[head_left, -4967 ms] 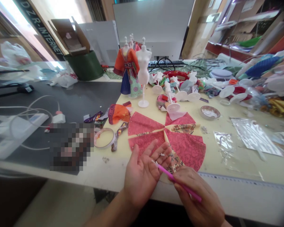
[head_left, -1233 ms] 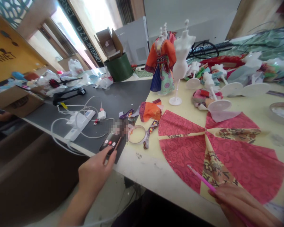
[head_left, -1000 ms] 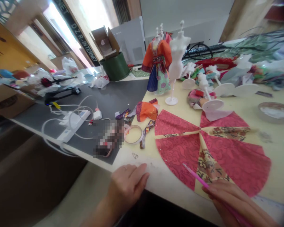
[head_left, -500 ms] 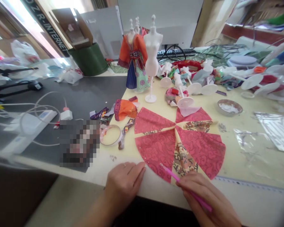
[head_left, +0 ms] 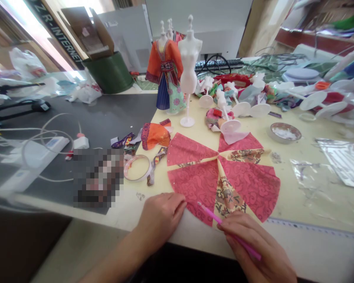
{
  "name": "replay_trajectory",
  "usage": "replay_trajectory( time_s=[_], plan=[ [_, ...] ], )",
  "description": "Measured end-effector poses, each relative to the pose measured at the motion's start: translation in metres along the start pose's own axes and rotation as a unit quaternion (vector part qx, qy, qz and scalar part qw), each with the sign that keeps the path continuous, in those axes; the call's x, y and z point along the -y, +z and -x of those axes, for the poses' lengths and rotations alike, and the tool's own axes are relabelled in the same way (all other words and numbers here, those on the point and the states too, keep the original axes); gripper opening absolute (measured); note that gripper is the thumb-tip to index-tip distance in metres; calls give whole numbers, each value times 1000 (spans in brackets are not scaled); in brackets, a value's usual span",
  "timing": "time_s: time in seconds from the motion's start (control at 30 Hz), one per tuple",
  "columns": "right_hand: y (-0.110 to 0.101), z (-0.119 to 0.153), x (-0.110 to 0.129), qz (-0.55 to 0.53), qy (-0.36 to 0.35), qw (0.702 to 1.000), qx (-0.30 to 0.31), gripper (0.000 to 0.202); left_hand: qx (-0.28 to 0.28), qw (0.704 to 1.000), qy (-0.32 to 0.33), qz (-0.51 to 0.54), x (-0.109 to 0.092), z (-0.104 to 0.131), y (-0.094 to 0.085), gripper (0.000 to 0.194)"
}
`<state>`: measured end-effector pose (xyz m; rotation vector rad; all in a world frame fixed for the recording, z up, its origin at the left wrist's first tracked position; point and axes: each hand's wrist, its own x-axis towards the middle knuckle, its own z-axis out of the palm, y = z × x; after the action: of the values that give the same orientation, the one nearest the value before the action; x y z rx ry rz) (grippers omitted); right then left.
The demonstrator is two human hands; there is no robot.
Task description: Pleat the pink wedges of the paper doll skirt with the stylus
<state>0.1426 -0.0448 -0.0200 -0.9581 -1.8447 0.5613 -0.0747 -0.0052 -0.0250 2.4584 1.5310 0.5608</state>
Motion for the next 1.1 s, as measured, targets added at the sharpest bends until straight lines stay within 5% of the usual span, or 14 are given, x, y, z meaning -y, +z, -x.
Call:
replay_trajectory(
  time_s=[0.33,0.43,0.57,0.87,1.1],
  plan=[
    [-1,0,0,-4,5,1000,3,29,-45,997,-38,56,-2,2,-12,14],
    [-1,1,1,-4,8,1000,7,29,-8,994,-36,104,-4,16,-17,12],
    [-3,2,-1,-14,1,1000,19,29,51,986,52,147,-14,37,-14,14],
    [1,-2,-1,-7,-27,999,46,30,-87,990,108,41,-14,32,-2,11],
    [5,-1,-3,1,-70,997,46,26,-100,988,115,7,-11,25,8,13]
  ],
)
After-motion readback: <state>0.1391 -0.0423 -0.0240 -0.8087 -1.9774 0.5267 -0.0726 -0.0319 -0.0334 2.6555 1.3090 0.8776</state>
